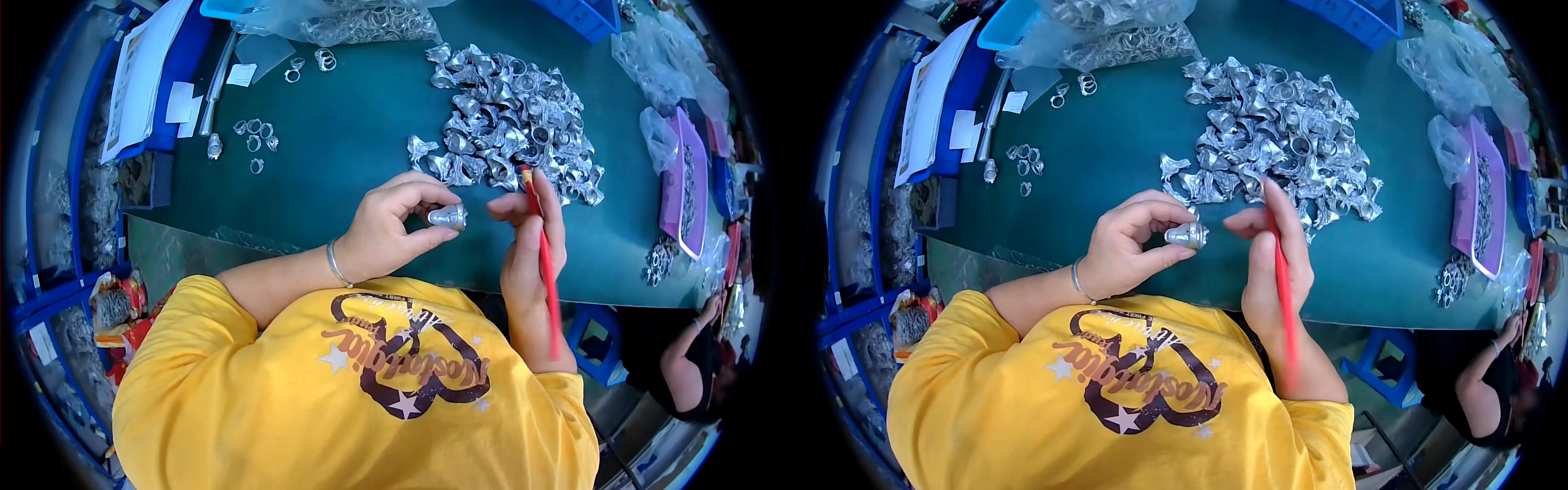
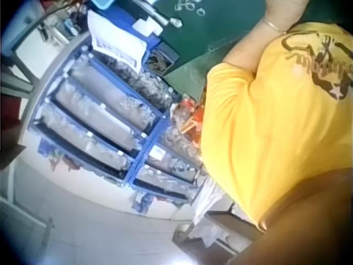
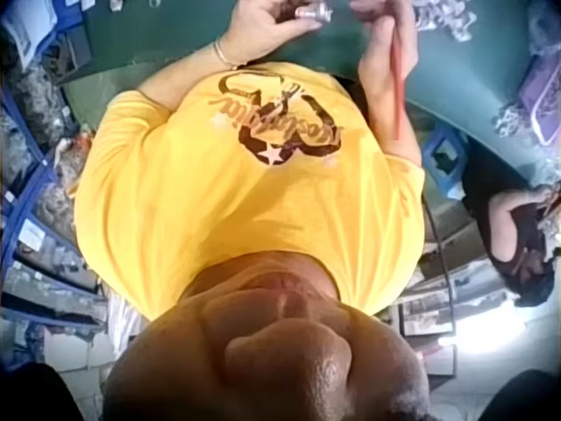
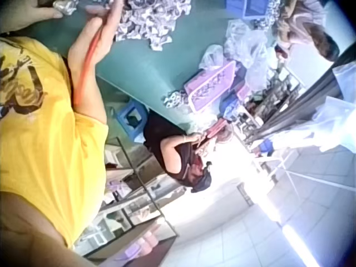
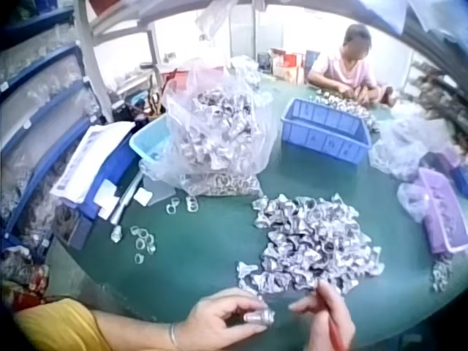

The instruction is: The person uses a red applicator to apply a substance to small metal rings, handling them one at a time from a pile.

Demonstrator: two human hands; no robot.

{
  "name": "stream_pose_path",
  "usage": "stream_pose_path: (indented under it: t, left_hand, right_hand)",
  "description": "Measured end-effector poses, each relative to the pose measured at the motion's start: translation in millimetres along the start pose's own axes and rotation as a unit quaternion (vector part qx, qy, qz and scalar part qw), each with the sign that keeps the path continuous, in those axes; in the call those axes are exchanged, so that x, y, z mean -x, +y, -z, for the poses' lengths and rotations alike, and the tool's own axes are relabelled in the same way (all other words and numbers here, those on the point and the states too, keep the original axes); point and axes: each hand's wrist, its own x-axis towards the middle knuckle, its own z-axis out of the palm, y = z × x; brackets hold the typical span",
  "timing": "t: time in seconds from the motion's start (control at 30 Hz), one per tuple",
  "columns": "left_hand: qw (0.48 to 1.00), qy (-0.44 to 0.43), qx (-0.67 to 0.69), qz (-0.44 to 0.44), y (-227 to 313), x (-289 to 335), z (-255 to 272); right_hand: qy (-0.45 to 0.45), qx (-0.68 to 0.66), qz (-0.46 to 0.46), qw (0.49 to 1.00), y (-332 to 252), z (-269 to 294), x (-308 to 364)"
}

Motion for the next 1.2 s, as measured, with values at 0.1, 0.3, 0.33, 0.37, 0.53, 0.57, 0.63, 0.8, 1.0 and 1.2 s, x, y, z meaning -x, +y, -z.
stream_pose_path:
  t: [0.1, 0.3, 0.33, 0.37, 0.53, 0.57, 0.63, 0.8, 1.0, 1.2]
  left_hand:
    - [0.999, 0.009, -0.005, -0.031, -1, 0, -1]
    - [0.990, 0.027, -0.100, -0.097, 7, -2, -1]
    - [0.990, 0.032, -0.099, -0.095, 8, -2, -2]
    - [0.990, 0.037, -0.097, -0.092, 8, -2, -2]
    - [0.983, 0.039, -0.116, -0.139, 4, -3, -2]
    - [0.980, 0.040, -0.121, -0.152, 5, -3, -1]
    - [0.978, 0.039, -0.125, -0.161, 5, -3, -1]
    - [0.977, 0.032, -0.126, -0.169, 7, -2, -1]
    - [0.977, 0.027, -0.136, -0.161, 9, -2, 0]
    - [0.950, -0.028, 0.239, 0.201, 13, -2, 4]
  right_hand:
    - [-0.007, 0.087, 0.169, 0.982, 0, 5, 1]
    - [-0.045, 0.055, 0.218, 0.973, -13, 1, 3]
    - [-0.047, 0.060, 0.232, 0.970, -12, 1, 2]
    - [-0.047, 0.059, 0.232, 0.970, -12, 0, 2]
    - [-0.072, 0.091, 0.242, 0.963, -13, -3, 1]
    - [-0.072, 0.091, 0.242, 0.963, -13, -3, 1]
    - [-0.071, 0.094, 0.249, 0.961, -13, -4, 0]
    - [-0.077, 0.102, 0.248, 0.960, -15, -3, -1]
    - [-0.080, 0.069, 0.256, 0.961, -13, -2, 1]
    - [-0.007, 0.012, 0.204, 0.979, -12, -3, 2]
